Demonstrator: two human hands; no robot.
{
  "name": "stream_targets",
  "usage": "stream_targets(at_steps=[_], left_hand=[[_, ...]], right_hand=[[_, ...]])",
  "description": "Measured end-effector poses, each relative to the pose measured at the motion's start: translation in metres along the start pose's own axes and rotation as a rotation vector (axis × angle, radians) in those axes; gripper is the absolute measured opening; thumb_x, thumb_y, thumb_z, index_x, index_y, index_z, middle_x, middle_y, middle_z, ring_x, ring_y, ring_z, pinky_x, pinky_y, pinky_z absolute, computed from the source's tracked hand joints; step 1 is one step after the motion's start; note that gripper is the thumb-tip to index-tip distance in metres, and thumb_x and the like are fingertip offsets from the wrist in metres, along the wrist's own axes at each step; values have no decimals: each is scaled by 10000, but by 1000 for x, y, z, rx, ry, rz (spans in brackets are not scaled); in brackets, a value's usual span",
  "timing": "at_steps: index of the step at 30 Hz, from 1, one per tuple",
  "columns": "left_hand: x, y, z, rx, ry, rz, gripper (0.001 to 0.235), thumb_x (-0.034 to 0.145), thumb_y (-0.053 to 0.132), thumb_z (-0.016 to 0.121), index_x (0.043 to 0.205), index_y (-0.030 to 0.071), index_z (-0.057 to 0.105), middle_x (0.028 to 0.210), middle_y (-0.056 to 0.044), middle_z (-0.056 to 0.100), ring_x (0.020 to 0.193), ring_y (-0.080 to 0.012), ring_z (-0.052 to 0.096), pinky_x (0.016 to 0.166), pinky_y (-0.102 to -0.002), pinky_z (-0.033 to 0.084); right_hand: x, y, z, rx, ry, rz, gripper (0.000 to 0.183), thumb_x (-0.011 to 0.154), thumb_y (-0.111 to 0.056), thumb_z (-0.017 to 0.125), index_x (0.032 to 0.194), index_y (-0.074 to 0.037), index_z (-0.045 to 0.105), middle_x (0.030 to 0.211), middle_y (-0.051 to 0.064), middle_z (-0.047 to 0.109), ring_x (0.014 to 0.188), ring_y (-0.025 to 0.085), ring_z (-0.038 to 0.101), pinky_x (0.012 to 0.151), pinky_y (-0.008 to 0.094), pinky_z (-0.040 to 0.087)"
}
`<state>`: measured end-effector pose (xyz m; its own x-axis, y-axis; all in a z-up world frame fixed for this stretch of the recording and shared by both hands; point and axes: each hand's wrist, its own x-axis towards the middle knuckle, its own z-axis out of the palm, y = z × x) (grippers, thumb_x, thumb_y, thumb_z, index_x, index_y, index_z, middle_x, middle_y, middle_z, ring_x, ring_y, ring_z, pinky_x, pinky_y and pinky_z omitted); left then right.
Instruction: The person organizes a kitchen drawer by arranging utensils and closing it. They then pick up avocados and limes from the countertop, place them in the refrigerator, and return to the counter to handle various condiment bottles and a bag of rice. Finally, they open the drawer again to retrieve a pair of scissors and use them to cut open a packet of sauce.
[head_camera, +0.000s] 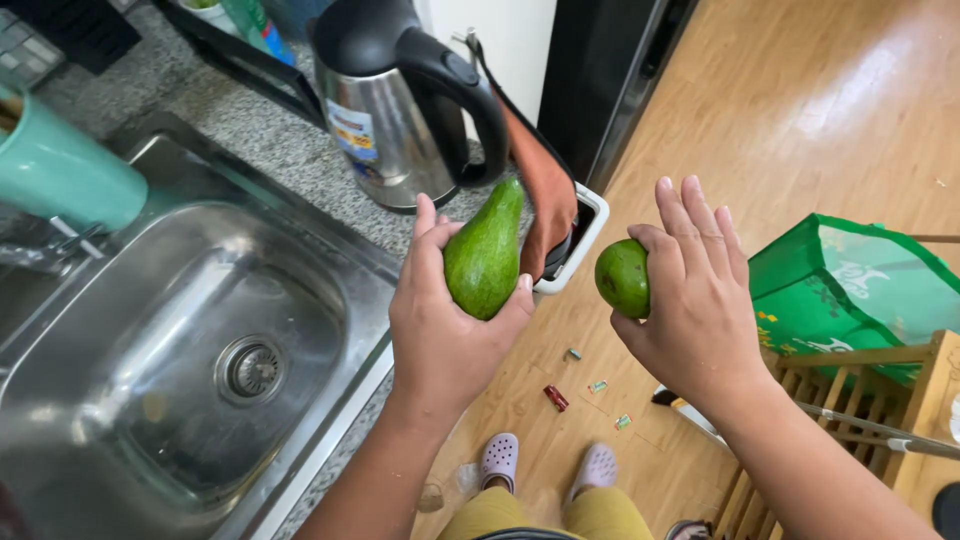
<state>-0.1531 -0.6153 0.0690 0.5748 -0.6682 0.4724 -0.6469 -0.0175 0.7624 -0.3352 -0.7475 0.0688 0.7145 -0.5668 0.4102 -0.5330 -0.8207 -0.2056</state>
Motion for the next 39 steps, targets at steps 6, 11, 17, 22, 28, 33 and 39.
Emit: stream_targets(at_steps=[6,11,17,22,28,33,39], left_hand=[[15,19,57,22,-22,-32,718,764,262,872,1319,2,498,1588,-366,394,1381,-449,566,1096,-445,488],[23,50,123,0,23,-67,716,779,263,869,1328,-5,495,1583,-375,400,1389,-441,565,1086,-447,494],[37,81,216,32,118,-54,694,783,222,873,1318,-28,508,1540,-388,437,1417,-446,530,1132,-466,462],[51,98,268,35,184,-95,648,778,205,877,1275,-38,539,1493,-380,495,1443,-444,515,1105,-448,471],[79,103,302,106,200,-123,647,780,222,884,1274,-39,557,1486,-407,459,1400,-437,559,1064,-418,511],[123,107,323,106,180,-433,727,750,318,829,1315,-21,525,1187,-255,704,1070,-377,723,915,-424,559],[185,73,355,181,238,-353,760,738,331,854,1329,-27,536,1203,-264,697,1096,-401,702,933,-428,548]], right_hand=[[1,58,-7,3,-21,6,763,590,-157,837,1275,-21,528,1586,266,372,1517,426,294,1228,565,228],[7,128,-19,6,-57,-43,750,595,-163,837,1265,-29,526,1589,247,365,1521,413,278,1231,556,214],[19,222,-35,12,-80,-114,721,612,-167,830,1255,-34,530,1594,236,360,1523,401,277,1239,543,203],[35,284,-45,15,-90,-165,694,618,-174,829,1234,-40,539,1587,236,362,1517,400,276,1232,543,203],[67,331,-44,28,-99,-209,678,630,-167,824,1232,-35,542,1589,231,354,1520,396,264,1231,540,211],[109,358,-29,82,-101,-259,684,613,-167,824,1226,-39,548,1584,238,347,1509,400,267,1216,541,229],[182,388,-8,101,-102,-345,694,594,-171,829,1215,-33,551,1576,238,346,1496,413,279,1197,542,253]])
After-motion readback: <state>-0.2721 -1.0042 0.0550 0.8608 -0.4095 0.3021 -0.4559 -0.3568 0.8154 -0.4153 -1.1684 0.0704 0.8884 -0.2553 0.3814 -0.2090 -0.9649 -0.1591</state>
